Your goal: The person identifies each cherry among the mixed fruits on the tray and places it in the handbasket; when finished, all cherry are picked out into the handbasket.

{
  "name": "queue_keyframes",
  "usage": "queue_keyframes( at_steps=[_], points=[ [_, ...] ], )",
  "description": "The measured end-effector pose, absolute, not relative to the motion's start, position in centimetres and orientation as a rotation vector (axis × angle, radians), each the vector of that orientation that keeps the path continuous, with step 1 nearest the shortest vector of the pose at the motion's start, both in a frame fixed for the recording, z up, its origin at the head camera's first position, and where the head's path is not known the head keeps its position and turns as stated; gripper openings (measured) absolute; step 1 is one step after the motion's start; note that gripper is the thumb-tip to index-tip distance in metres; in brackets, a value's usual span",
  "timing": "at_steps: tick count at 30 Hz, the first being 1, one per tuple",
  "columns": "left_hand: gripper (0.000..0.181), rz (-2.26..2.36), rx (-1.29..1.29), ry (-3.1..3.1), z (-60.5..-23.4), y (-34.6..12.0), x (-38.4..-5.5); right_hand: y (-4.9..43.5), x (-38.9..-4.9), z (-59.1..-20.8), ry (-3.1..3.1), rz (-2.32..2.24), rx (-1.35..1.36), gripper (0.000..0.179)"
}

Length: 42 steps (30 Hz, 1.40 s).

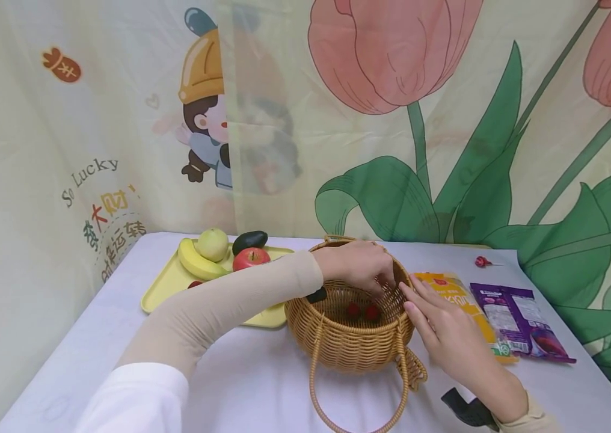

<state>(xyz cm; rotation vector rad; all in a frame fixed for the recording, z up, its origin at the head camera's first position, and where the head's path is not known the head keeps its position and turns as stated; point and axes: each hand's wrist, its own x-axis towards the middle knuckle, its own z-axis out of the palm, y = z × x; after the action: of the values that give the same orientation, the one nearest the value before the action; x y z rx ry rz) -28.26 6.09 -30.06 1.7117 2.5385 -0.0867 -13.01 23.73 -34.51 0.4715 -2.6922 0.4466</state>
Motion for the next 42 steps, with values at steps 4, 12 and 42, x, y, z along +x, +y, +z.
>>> queue_keyframes(
  at_steps=[4,12,42],
  points=[
    [0.027,-0.054,1.707,2.542,-29.8,5.7,-28.0,23.6,-13.0,-34.6,-2.684,0.451,0.484,0.043],
    [0.033,0.084,1.747,2.504,-27.6,4.5,-27.8,23.4,-13.1,-34.5,-2.683,0.469,0.493,0.044],
    [0.040,0.557,1.001,3.175,-31.2,-22.3,-21.9,23.5,-13.0,-34.3,-2.704,0.462,0.473,0.044]
  ],
)
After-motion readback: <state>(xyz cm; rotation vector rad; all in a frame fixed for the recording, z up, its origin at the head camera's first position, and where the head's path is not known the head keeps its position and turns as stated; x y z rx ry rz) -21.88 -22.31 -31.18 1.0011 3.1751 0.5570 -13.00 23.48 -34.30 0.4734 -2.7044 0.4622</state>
